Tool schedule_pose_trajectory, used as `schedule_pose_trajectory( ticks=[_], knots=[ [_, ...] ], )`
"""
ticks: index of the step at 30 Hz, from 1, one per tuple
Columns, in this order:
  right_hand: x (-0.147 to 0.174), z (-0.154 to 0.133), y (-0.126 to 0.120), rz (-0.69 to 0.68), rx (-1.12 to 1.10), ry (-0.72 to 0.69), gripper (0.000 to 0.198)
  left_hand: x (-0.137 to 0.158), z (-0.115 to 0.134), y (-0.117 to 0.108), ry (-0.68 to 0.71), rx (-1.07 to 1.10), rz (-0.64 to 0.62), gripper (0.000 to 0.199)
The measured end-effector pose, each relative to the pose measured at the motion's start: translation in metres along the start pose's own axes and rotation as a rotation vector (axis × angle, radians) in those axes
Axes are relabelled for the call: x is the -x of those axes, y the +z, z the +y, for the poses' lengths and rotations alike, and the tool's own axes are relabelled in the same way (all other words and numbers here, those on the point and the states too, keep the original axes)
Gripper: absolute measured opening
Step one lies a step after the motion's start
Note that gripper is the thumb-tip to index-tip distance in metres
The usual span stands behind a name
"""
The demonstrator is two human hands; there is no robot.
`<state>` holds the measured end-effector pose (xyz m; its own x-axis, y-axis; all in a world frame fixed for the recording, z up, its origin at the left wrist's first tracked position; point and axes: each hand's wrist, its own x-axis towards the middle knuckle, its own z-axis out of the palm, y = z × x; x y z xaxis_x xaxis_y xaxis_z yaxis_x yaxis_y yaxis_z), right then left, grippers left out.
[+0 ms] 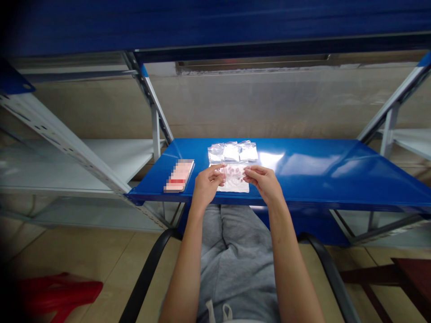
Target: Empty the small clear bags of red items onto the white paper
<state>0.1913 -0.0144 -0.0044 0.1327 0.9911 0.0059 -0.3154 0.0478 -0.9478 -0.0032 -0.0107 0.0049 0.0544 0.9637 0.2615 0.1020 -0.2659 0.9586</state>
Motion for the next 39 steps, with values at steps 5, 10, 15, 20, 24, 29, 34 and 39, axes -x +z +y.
schedule_pose_trajectory(
  ticks=[5, 10, 15, 20, 24, 29, 34, 39],
  knots=[
    [-0.015, -0.005, -0.006, -0.047, 0.157, -0.065, 0.038, 0.0, -0.007, -0.003, 0.002, -0.044, -0.016, 0.041],
    [-0.034, -0.028, -0.012, -0.109, 0.463, -0.171, 0.033, -0.001, -0.006, -0.014, 0.127, -0.233, 0.115, 0.023],
    [-0.041, -0.046, -0.008, -0.282, 0.969, -0.41, 0.018, -0.003, -0.014, -0.012, 0.186, -0.441, 0.131, 0.025],
    [-0.049, -0.048, 0.002, -0.411, 1.266, -0.629, 0.023, -0.003, -0.027, 0.002, 0.158, -0.605, 0.076, 0.024],
    [-0.056, -0.051, 0.008, -0.499, 1.351, -0.722, 0.024, -0.002, -0.032, 0.008, 0.117, -0.633, 0.075, 0.016],
    [-0.06, -0.05, 0.011, -0.607, 1.351, -0.782, 0.025, -0.001, -0.033, 0.008, 0.091, -0.667, 0.077, 0.008],
    [-0.061, -0.047, 0.009, -0.629, 1.359, -0.789, 0.026, 0.0, -0.032, 0.007, 0.101, -0.704, 0.064, 0.007],
    [-0.062, -0.047, 0.007, -0.652, 1.353, -0.79, 0.025, 0.001, -0.029, 0.007, 0.113, -0.734, 0.059, 0.007]
  ],
)
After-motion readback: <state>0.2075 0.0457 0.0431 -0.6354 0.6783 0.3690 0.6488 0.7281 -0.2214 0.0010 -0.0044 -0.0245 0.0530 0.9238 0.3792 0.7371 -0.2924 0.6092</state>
